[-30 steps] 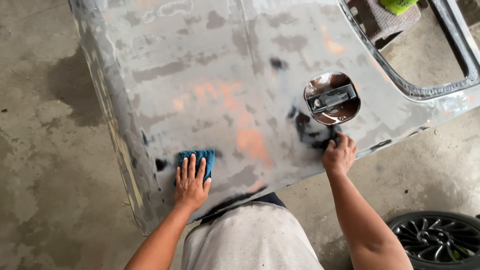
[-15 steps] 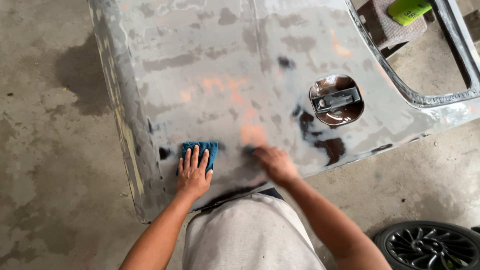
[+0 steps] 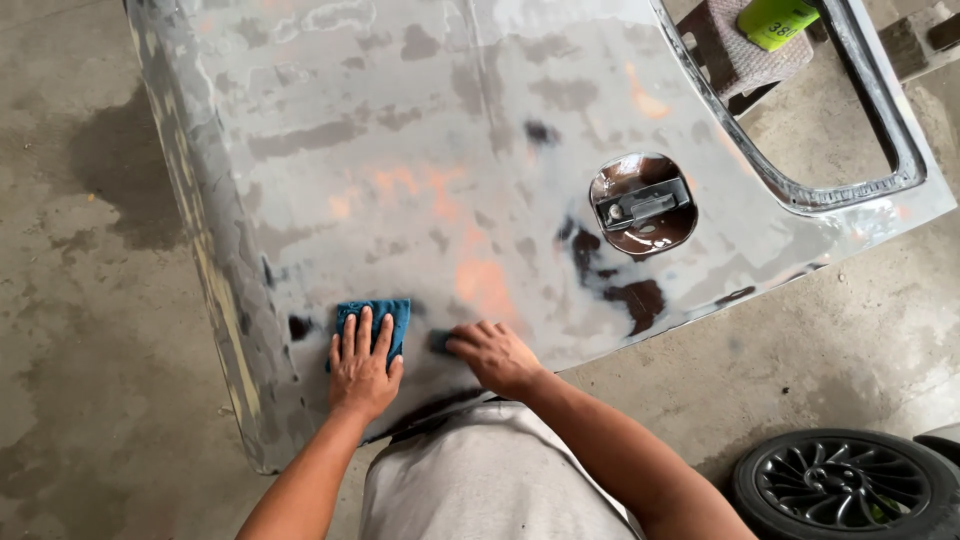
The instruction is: The person sands a large, detached white car door using a sanding block in their right hand while holding a blue cloth in their left hand. They systematically sand the flat surface and the edges of the door, occasionally wiping the surface with the cloth.
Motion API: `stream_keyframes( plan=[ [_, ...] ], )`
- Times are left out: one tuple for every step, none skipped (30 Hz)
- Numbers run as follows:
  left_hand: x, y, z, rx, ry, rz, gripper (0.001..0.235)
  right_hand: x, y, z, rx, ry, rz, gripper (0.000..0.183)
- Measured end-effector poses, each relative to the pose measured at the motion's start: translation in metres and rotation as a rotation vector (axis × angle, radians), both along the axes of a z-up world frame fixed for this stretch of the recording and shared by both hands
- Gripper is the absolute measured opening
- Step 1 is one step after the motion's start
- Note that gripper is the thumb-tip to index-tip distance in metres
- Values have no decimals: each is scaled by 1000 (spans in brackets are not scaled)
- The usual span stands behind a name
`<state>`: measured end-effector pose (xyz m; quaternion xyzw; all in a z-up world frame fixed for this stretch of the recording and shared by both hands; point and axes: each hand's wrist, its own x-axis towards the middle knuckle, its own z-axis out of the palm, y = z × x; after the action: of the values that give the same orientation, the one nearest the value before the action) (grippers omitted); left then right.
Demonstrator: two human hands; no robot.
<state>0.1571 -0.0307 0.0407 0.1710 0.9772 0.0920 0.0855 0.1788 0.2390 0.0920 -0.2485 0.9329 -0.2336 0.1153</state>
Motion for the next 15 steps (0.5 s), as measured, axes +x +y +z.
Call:
stream_keyframes(
  plan=[
    [1, 1, 2, 1, 2, -4, 74, -2, 17, -11, 1, 2, -4, 43],
    [1, 2, 4, -18, 4, -2, 74, -4, 34, -22, -5, 80, -4, 45],
    [1, 3, 6, -38, 4, 3, 74, -6, 51, -33, -12, 157, -3, 48],
    [0, 7, 9, -37, 4, 1, 74, -19, 73, -26, -11, 157, -5, 48],
    [0, 10, 11, -68, 21, 10, 72, -31, 95, -20, 47, 136, -209, 46],
    [1, 14, 13, -100, 38, 20, 71, -43, 118, -14, 105, 115, -412, 44],
    [0, 19, 11, -99, 36, 19, 71, -50, 124, -15, 107, 113, -413, 44],
    [-2, 25, 10, -119, 43, 27, 70, -56, 131, -16, 111, 161, -515, 42],
    [-2, 33, 7, -139, 50, 38, 69, -63, 138, -17, 116, 210, -614, 41],
    [-3, 44, 6, -137, 48, 41, 69, -64, 131, -20, 117, 209, -611, 41],
    [-5, 54, 4, -105, 78, 50, 69, -68, 121, -24, 104, 218, -690, 40],
    [-8, 64, 3, -73, 109, 59, 69, -72, 113, -28, 90, 226, -769, 40],
    [-10, 74, 5, -78, 107, 70, 69, -69, 108, -31, 85, 224, -758, 40],
    [-12, 85, 7, -61, 111, 84, 69, -67, 105, -35, 84, 193, -440, 44],
    [-15, 97, 8, -47, 114, 101, 68, -64, 102, -39, 78, 161, -119, 48]
  ],
)
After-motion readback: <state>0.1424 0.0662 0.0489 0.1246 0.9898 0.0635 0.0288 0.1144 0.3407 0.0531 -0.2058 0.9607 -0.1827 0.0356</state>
